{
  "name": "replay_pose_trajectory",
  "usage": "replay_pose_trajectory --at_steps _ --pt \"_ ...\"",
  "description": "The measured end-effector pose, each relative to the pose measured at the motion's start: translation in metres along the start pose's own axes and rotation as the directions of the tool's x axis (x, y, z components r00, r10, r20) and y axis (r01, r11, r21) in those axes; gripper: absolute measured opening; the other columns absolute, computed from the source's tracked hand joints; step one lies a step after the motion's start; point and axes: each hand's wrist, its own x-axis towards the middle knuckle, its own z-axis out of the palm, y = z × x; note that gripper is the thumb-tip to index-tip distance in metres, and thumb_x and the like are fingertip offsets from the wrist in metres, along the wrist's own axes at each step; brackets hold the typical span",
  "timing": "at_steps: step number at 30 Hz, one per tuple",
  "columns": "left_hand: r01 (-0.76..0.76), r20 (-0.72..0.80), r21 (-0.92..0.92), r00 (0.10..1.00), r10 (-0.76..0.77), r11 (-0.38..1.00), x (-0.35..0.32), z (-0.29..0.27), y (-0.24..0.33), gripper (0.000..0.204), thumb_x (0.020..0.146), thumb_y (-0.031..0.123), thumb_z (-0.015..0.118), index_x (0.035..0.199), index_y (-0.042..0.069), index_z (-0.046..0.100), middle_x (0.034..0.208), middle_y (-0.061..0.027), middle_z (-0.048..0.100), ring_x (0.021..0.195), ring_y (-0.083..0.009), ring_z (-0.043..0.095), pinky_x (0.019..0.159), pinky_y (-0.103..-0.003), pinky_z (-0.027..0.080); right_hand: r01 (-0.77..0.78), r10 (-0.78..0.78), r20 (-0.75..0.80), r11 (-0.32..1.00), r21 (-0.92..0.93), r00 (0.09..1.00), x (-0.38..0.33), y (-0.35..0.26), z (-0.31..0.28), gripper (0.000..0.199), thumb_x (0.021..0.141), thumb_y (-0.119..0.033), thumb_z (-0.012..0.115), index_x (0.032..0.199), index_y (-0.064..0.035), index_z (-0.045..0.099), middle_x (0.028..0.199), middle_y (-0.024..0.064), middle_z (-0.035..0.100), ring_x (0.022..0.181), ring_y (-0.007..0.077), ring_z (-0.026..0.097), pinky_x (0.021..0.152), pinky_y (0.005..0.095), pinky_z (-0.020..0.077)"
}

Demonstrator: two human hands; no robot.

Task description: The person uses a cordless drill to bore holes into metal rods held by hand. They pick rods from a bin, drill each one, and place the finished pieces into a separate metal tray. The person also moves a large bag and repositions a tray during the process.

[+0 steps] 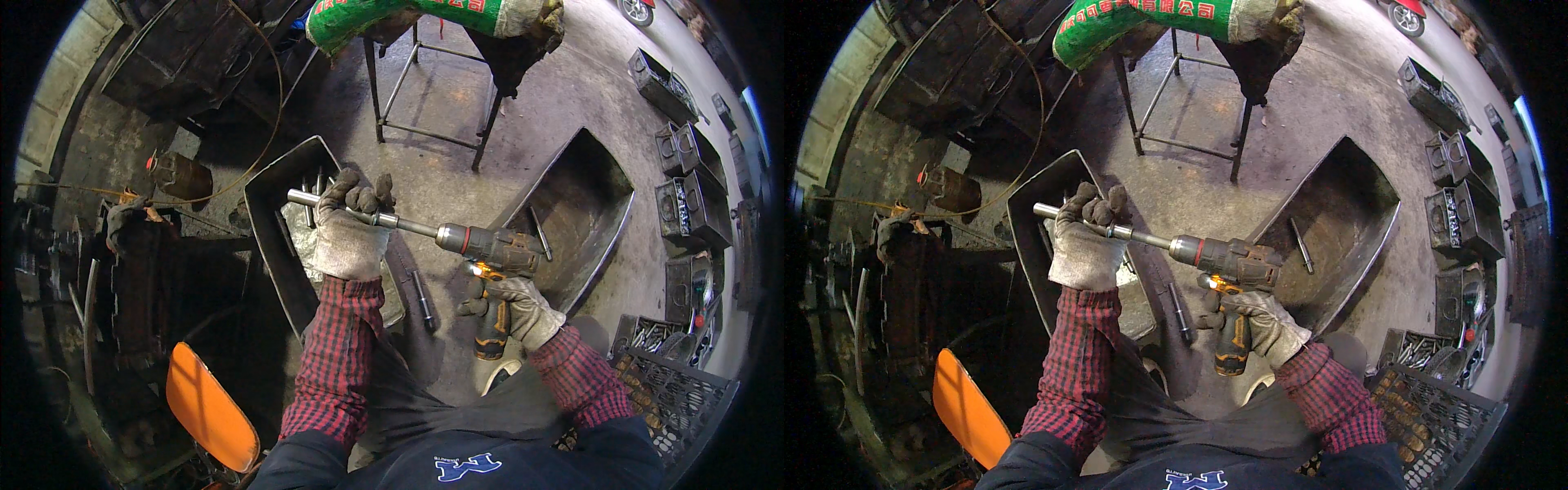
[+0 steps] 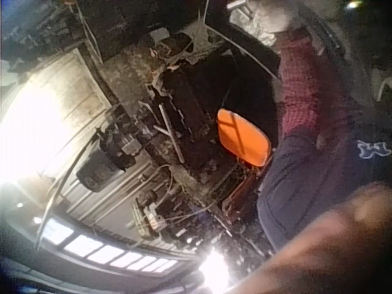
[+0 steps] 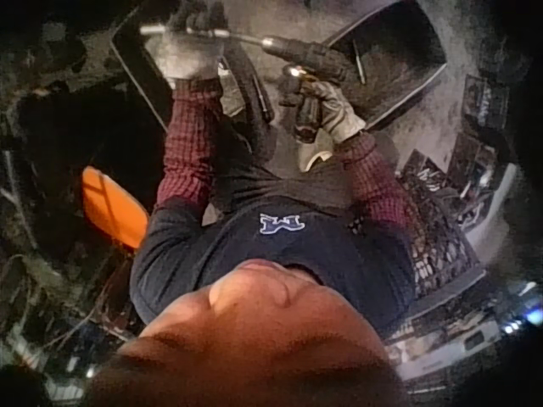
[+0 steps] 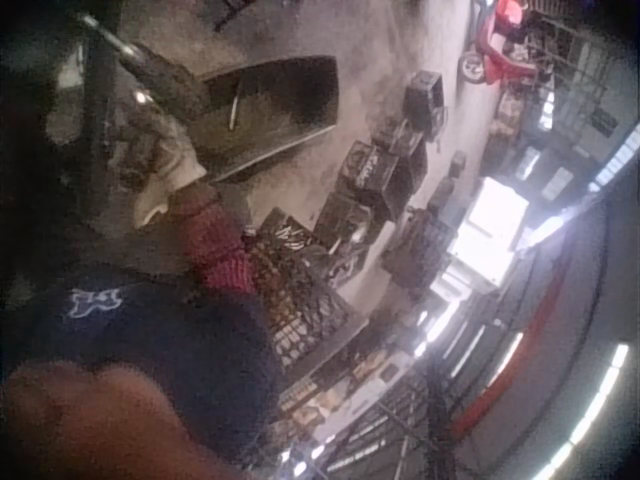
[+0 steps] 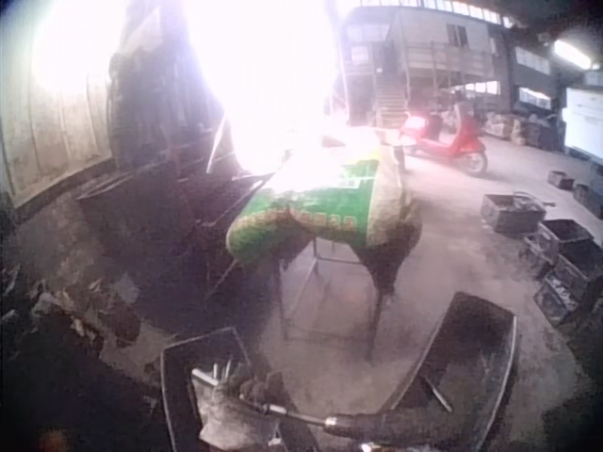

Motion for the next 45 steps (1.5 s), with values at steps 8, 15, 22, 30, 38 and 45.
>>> replay_pose_trajectory --at_steps 8,15,22,30,38,45 --pt "0.021 0.011 0.005 1.0 -0.021 1.0 0.0 0.007 -0.006 0.022 0.104 0.003 0.054 0.083 0.008 0.052 0.065 0.0043 0.03 0.052 -0.0116 0.032 0.073 -0.03 0.057 -0.012 0.006 -0.063 0.995 -0.099 0.998 0.003 0.003 0.001 0.064 0.091 -0.004 0.075 0.151 -0.0014 0.052 0.121 0.0128 0.072 0.102 0.0313 0.076 0.098 0.0592 0.063" --pt "0.031 0.04 0.0 0.999 -0.031 1.0 -0.006 0.017 -0.006 0.024 0.105 0.006 0.052 0.082 0.009 0.049 0.065 0.0047 0.029 0.053 -0.0115 0.029 0.055 -0.025 0.038 0.04 -0.04 0.054 0.999 -0.001 0.998 0.007 0.009 -0.003 0.056 0.09 -0.007 0.083 0.141 -0.0012 0.06 0.114 0.0123 0.073 0.098 0.0306 0.075 0.1 0.0524 0.0619" --pt "0.013 -0.051 0.024 0.999 -0.012 1.0 -0.003 0.013 -0.003 0.024 0.106 0.008 0.052 0.082 0.009 0.049 0.063 0.0049 0.031 0.052 -0.0124 0.033 0.087 -0.036 0.059 0.091 -0.077 0.07 0.973 -0.213 0.995 0.013 0.01 -0.012 0.06 0.09 -0.004 0.08 0.145 -0.0059 0.058 0.128 0.0111 0.07 0.115 0.0334 0.072 0.105 0.0578 0.0589" --pt "-0.063 -0.135 0.102 0.988 0.077 0.993 -0.003 0.01 -0.006 0.025 0.106 0.009 0.053 0.082 0.012 0.048 0.062 0.0049 0.033 0.051 -0.0133 0.035 0.091 -0.04 0.059 0.061 -0.062 -0.008 0.989 -0.135 0.998 0.026 0.004 -0.003 0.075 0.093 -0.02 0.08 0.156 0.0022 0.046 0.142 0.024 0.065 0.123 0.0367 0.07 0.108 0.0553 0.0574" --pt "-0.107 -0.023 0.17 0.993 0.112 0.98 -0.025 0.004 0.01 0.005 0.097 0.008 0.061 0.101 0.006 0.063 0.074 -0.0002 0.054 0.07 -0.0189 0.056 0.075 -0.034 0.056 0.074 -0.073 0.012 0.968 -0.239 0.997 -0.013 -0.018 0.01 0.074 0.092 -0.013 0.084 0.155 -0.0013 0.047 0.142 0.0194 0.064 0.127 0.0338 0.067 0.109 0.0441 0.0566" --pt "-0.087 -0.025 0.068 0.996 0.089 0.994 -0.016 -0.004 0.013 0.005 0.098 0.005 0.06 0.093 0.003 0.061 0.058 0.005 0.032 0.052 -0.0099 0.033 0.06 -0.026 0.046 0.193 -0.134 0.143 0.786 -0.587 0.981 -0.005 -0.015 -0.002 0.093 0.088 -0.016 0.09 0.164 -0.0109 0.037 0.161 0.0074 0.051 0.146 0.0217 0.05 0.124 0.0392 0.0413"
